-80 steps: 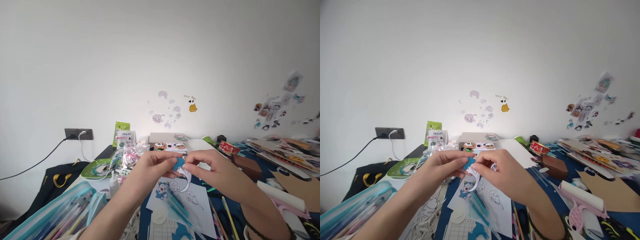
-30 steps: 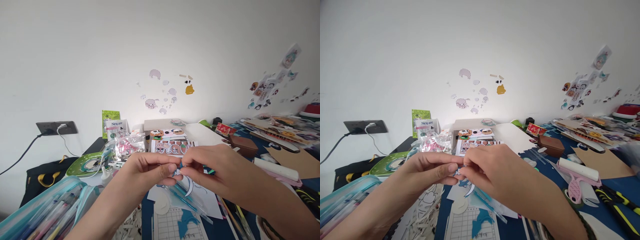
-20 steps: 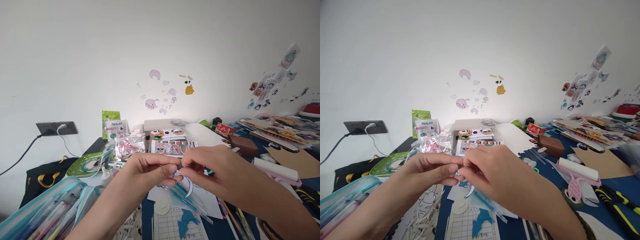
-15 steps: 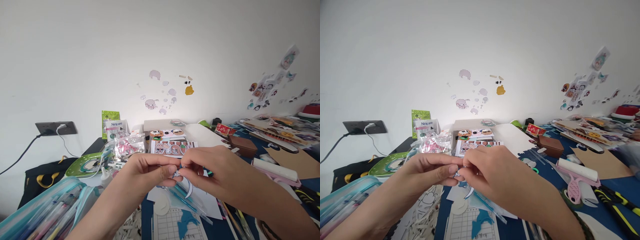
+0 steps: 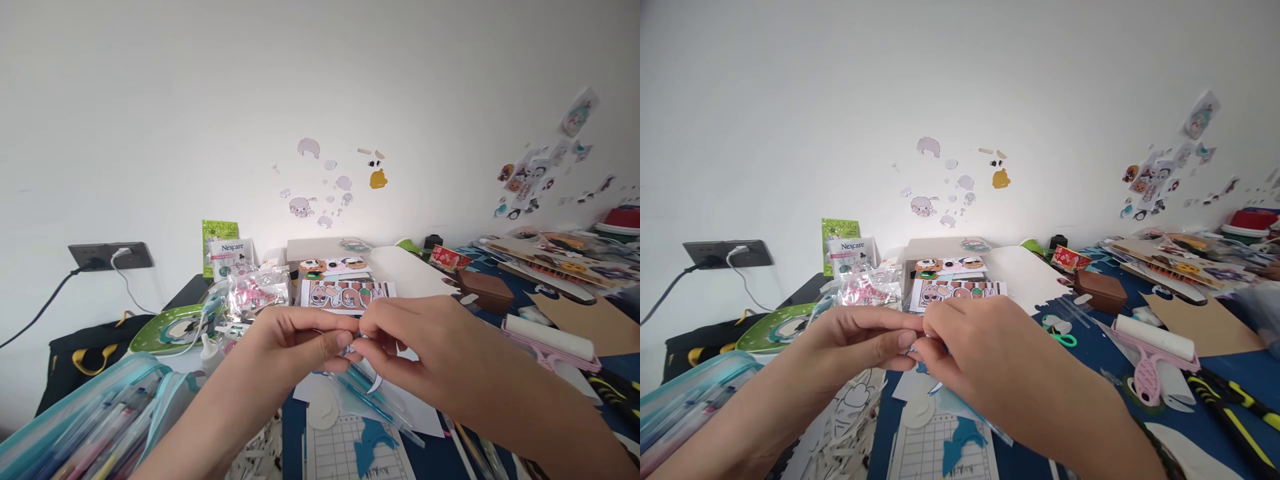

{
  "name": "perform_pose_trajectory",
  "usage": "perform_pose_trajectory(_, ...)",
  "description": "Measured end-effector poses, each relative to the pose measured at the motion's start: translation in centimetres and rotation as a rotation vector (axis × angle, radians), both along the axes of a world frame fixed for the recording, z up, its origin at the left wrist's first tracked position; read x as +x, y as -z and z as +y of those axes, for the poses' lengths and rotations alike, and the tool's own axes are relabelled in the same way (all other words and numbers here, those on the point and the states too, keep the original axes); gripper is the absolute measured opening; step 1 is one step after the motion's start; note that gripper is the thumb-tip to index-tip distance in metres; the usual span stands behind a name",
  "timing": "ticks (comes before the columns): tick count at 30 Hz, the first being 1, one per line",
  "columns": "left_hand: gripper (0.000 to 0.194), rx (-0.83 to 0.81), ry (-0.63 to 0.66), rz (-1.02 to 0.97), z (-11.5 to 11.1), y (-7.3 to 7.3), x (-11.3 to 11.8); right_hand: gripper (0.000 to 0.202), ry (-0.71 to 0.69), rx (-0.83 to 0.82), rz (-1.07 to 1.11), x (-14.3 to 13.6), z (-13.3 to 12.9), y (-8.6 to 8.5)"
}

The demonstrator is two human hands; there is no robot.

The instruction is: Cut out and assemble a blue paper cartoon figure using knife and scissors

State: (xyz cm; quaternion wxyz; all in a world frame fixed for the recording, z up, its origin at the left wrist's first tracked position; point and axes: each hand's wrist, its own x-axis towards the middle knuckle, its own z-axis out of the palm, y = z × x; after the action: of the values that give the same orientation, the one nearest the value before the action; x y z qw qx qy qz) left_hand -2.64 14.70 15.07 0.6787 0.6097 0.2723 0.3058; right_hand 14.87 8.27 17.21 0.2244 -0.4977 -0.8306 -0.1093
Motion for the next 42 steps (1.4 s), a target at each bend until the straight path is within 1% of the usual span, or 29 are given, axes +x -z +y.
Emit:
perform_pose_trajectory(5, 0.014, 0.057, -0.012, 0.018, -0.2, 0.2, 0.0, 0.029, -0.005, 0.032, -0.041, -0.1, -0.1, 0.1)
perform_pose_trajectory(11, 0.014, 0.078, -0.063, 0.085, -0.2, 0.3, -0.1, 0.03, -0.005, 0.079, -0.075, 0.0, 0.1, 0.6)
perform_pose_trajectory(14, 0.015, 0.069, -0.052, 0.105, 0.0, 0.2, -0.1, 0.027, 0.016, 0.046, -0.058, -0.2, 0.2, 0.5)
perform_pose_trajectory(18, 0.017, 0.066, -0.016, 0.039, 0.0, 0.1, 0.1, 0.028, 0.06, -0.006, -0.003, -0.5, 0.3, 0.4)
perform_pose_trajectory(20, 0.018, 0.063, -0.028, 0.022, 0.0, 0.0, 0.2, 0.03, 0.074, -0.006, 0.007, -0.7, 0.4, 0.4)
perform_pose_trajectory(25, 0.019, 0.077, -0.071, 0.071, 0.0, -0.1, 0.4, 0.03, 0.091, 0.007, 0.015, -0.8, 0.7, 0.5)
perform_pose_trajectory(28, 0.02, 0.095, -0.068, 0.042, 0.0, 0.1, 0.4, 0.032, 0.122, 0.024, 0.061, -0.9, 0.8, 0.6)
perform_pose_trajectory(32, 0.018, 0.117, -0.091, 0.009, 0.0, 0.4, 0.4, 0.036, 0.178, 0.001, 0.193, -1.2, 0.8, 0.7)
perform_pose_trajectory(37, 0.018, 0.188, -0.119, 0.115, 0.0, 0.2, 0.4, 0.038, 0.221, -0.047, 0.289, -1.3, 0.9, 0.5)
perform_pose_trajectory(39, 0.014, 0.148, -0.15, 0.114, 0.0, 0.2, 0.4, 0.039, 0.232, -0.056, 0.313, -1.2, 0.9, 0.3)
perform_pose_trajectory(42, 0.009, 0.04, -0.211, 0.061, 0.1, 0.2, 0.3, 0.035, 0.239, -0.091, 0.338, -1.0, 0.8, 0.0)
